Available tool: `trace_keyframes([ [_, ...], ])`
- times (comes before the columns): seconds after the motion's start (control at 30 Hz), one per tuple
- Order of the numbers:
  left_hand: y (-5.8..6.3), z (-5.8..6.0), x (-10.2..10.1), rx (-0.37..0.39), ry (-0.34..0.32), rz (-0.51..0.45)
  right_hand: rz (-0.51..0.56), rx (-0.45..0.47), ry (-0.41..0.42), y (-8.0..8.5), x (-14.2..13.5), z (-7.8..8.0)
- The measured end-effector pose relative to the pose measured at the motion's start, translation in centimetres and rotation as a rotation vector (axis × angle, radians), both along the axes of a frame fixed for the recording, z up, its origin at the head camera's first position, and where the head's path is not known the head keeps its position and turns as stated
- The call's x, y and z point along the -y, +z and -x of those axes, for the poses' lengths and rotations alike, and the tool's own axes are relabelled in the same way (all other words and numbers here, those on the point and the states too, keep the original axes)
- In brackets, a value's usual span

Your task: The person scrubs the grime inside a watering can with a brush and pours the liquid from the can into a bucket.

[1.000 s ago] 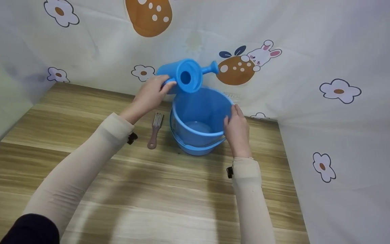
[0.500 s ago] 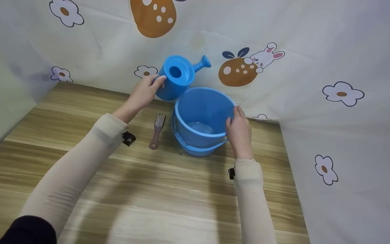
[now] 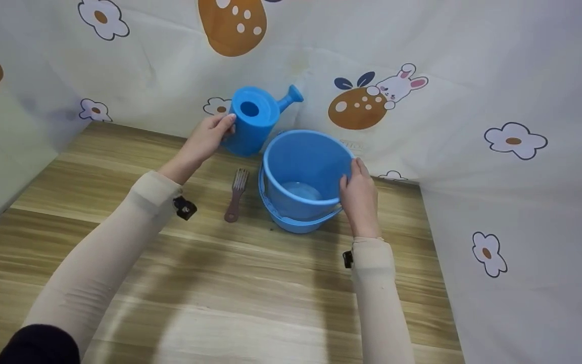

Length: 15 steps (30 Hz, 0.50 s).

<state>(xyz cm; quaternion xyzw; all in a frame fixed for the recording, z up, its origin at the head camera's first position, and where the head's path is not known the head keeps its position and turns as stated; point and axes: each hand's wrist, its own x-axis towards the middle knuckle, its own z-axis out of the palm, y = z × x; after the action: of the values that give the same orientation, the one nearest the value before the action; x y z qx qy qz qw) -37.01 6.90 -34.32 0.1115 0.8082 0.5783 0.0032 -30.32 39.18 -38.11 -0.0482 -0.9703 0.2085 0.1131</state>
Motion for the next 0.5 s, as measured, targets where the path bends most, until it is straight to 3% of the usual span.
trace_keyframes([
  [0.2,-0.7,0.0,0.6,-0.003,-0.001,-0.044,0.007,-0.013,-0.010,-0.1,0.0,-0.1],
  [0.5,-1.3,0.1,1.7,0.017,-0.007,-0.036,0.002,-0.015,-0.003,-0.1,-0.1,0.0],
])
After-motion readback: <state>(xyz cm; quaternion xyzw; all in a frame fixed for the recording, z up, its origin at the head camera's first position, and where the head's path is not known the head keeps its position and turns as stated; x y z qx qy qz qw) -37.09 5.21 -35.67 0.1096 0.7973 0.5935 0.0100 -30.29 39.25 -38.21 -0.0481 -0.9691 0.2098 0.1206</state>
